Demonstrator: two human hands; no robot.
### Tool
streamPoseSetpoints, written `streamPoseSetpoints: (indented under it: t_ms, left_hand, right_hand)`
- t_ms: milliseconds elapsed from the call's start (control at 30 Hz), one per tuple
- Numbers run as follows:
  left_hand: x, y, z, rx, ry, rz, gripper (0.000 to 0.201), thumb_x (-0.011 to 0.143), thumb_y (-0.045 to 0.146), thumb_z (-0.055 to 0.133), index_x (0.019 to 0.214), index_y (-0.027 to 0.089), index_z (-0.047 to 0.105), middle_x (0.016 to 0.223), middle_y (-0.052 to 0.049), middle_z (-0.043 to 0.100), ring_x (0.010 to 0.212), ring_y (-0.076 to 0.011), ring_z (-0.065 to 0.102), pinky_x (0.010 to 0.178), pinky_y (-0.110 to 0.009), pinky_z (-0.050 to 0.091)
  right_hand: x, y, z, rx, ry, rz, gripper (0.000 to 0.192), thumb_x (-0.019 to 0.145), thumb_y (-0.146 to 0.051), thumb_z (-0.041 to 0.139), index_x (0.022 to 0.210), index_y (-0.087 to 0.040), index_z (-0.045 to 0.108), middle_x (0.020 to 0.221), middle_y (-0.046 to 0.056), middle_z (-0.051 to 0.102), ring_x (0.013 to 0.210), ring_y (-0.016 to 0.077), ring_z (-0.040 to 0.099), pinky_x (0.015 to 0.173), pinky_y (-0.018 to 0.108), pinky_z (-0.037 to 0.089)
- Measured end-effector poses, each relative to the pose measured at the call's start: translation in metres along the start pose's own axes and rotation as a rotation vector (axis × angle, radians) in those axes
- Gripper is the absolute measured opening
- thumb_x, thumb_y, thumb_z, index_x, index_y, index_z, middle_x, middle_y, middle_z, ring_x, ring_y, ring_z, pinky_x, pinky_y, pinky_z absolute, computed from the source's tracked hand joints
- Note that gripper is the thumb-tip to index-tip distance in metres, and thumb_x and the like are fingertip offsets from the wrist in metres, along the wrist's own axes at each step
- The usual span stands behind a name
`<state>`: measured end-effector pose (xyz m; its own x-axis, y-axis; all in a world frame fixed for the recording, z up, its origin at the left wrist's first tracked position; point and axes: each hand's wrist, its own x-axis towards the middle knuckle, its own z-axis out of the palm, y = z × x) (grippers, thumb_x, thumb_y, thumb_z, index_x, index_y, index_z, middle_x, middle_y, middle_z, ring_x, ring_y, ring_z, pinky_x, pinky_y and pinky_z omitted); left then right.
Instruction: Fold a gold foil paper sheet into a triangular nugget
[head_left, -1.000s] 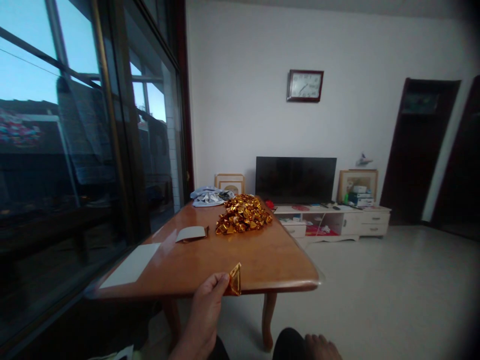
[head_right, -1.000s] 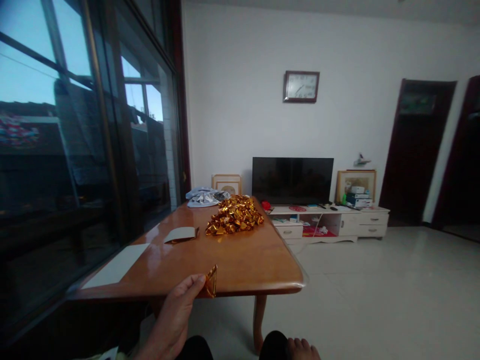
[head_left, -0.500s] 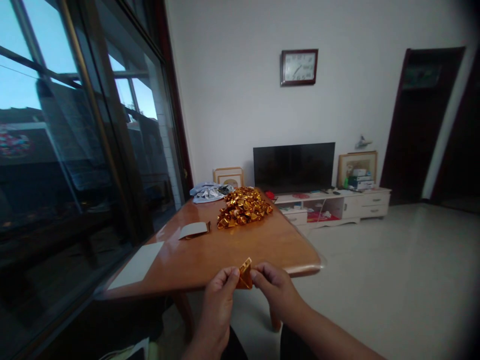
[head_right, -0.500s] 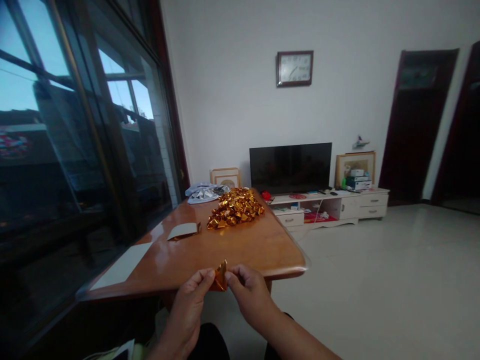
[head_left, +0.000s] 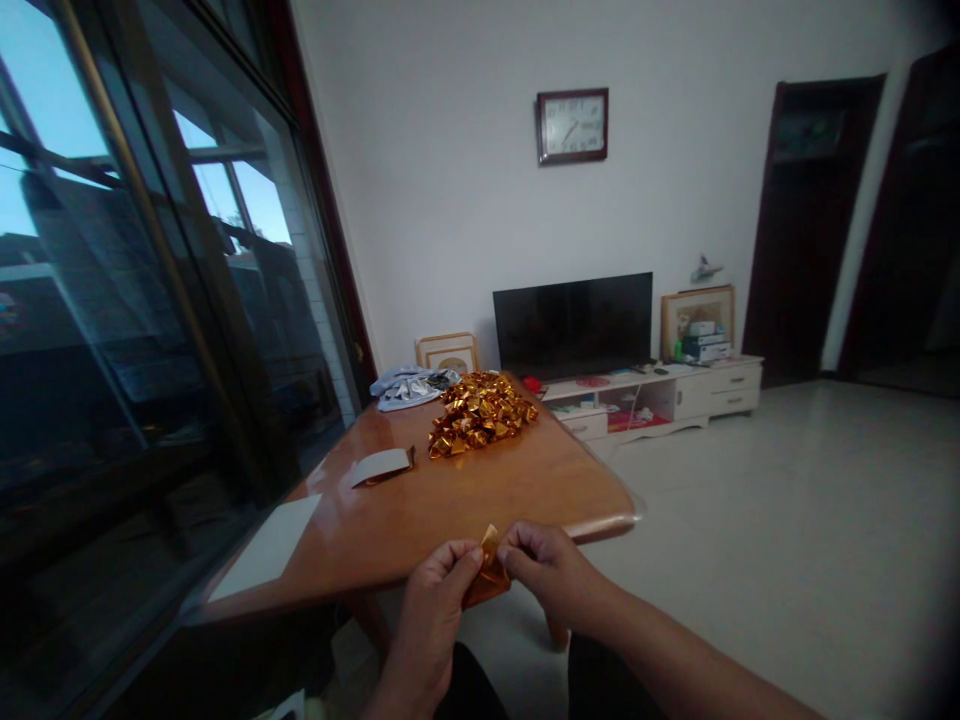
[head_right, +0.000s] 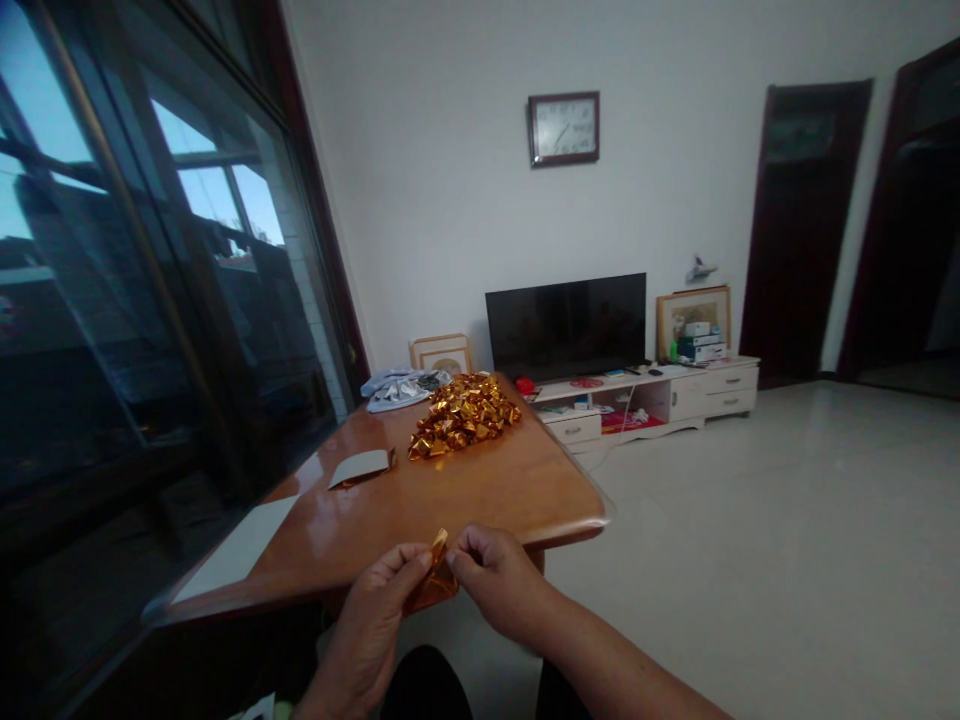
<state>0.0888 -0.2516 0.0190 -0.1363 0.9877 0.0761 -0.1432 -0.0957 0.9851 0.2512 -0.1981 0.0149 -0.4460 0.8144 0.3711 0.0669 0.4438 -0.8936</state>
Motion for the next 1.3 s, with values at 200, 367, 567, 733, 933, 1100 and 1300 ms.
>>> streamPoseSetpoints:
  t_ms: [200, 367, 567, 733, 933, 1100, 1300]
  left_hand:
    - [0.002, -0.003, 0.006, 0.131, 0.191, 0.144, 0.029, 0.079, 0.043, 0.071, 0.082, 0.015, 0.072, 0.078, -0.003, 0.072, 0.079, -0.0187, 0.065, 0.077, -0.028, 0.05]
    - [0.005, -0.01, 0.004, 0.238, 0.247, 0.25, 0.029, 0.08, 0.043, 0.07, 0.088, 0.015, 0.073, 0.086, -0.006, 0.074, 0.084, -0.0214, 0.068, 0.08, -0.032, 0.054]
    - [0.004, -0.013, 0.001, 0.335, 0.248, 0.328, 0.028, 0.083, 0.043, 0.067, 0.091, 0.017, 0.074, 0.09, -0.007, 0.072, 0.088, -0.0233, 0.068, 0.08, -0.035, 0.057]
    - [0.0, -0.008, 0.004, 0.463, 0.276, 0.377, 0.026, 0.085, 0.043, 0.065, 0.088, 0.019, 0.074, 0.086, -0.006, 0.071, 0.085, -0.0234, 0.068, 0.081, -0.035, 0.055]
    - [0.001, -0.008, 0.004, 0.523, 0.265, 0.404, 0.026, 0.085, 0.044, 0.064, 0.089, 0.02, 0.074, 0.089, -0.007, 0.071, 0.086, -0.0245, 0.066, 0.082, -0.036, 0.054]
    - [0.0, -0.011, 0.006, 0.496, 0.226, 0.383, 0.025, 0.085, 0.044, 0.064, 0.087, 0.02, 0.072, 0.09, -0.006, 0.07, 0.087, -0.0233, 0.066, 0.08, -0.033, 0.053]
    - [-0.002, -0.008, 0.011, 0.482, 0.229, 0.324, 0.029, 0.085, 0.047, 0.063, 0.083, 0.018, 0.07, 0.071, -0.002, 0.063, 0.062, -0.0157, 0.057, 0.056, -0.025, 0.045]
  right_hand:
    - [-0.002, -0.009, 0.008, -0.182, 0.342, -0.139, 0.011, 0.092, -0.027, 0.055, 0.083, -0.021, 0.059, 0.078, -0.001, 0.06, 0.073, 0.0158, 0.056, 0.067, 0.027, 0.041]
    - [-0.003, -0.016, 0.017, -0.243, 0.358, -0.221, 0.008, 0.09, -0.021, 0.057, 0.087, -0.022, 0.063, 0.083, 0.0, 0.063, 0.078, 0.0165, 0.058, 0.07, 0.028, 0.042]
    - [0.0, -0.014, 0.024, -0.245, 0.395, -0.198, 0.006, 0.088, -0.02, 0.059, 0.09, -0.022, 0.065, 0.084, 0.001, 0.065, 0.079, 0.0177, 0.059, 0.072, 0.029, 0.044]
    - [0.001, -0.016, 0.024, -0.208, 0.396, -0.162, 0.006, 0.088, -0.021, 0.059, 0.088, -0.022, 0.065, 0.081, 0.002, 0.066, 0.076, 0.0174, 0.06, 0.069, 0.028, 0.046]
    - [0.001, -0.016, 0.024, -0.137, 0.393, -0.124, 0.009, 0.088, -0.023, 0.059, 0.086, -0.021, 0.067, 0.08, 0.001, 0.067, 0.076, 0.017, 0.062, 0.069, 0.027, 0.047]
    - [0.001, -0.016, 0.024, -0.095, 0.39, -0.11, 0.009, 0.088, -0.022, 0.059, 0.086, -0.021, 0.068, 0.08, 0.0, 0.067, 0.076, 0.0162, 0.063, 0.069, 0.026, 0.046]
    - [-0.002, -0.016, 0.025, -0.047, 0.362, -0.113, 0.009, 0.088, -0.023, 0.059, 0.091, -0.021, 0.068, 0.084, 0.001, 0.068, 0.079, 0.0163, 0.064, 0.071, 0.026, 0.048]
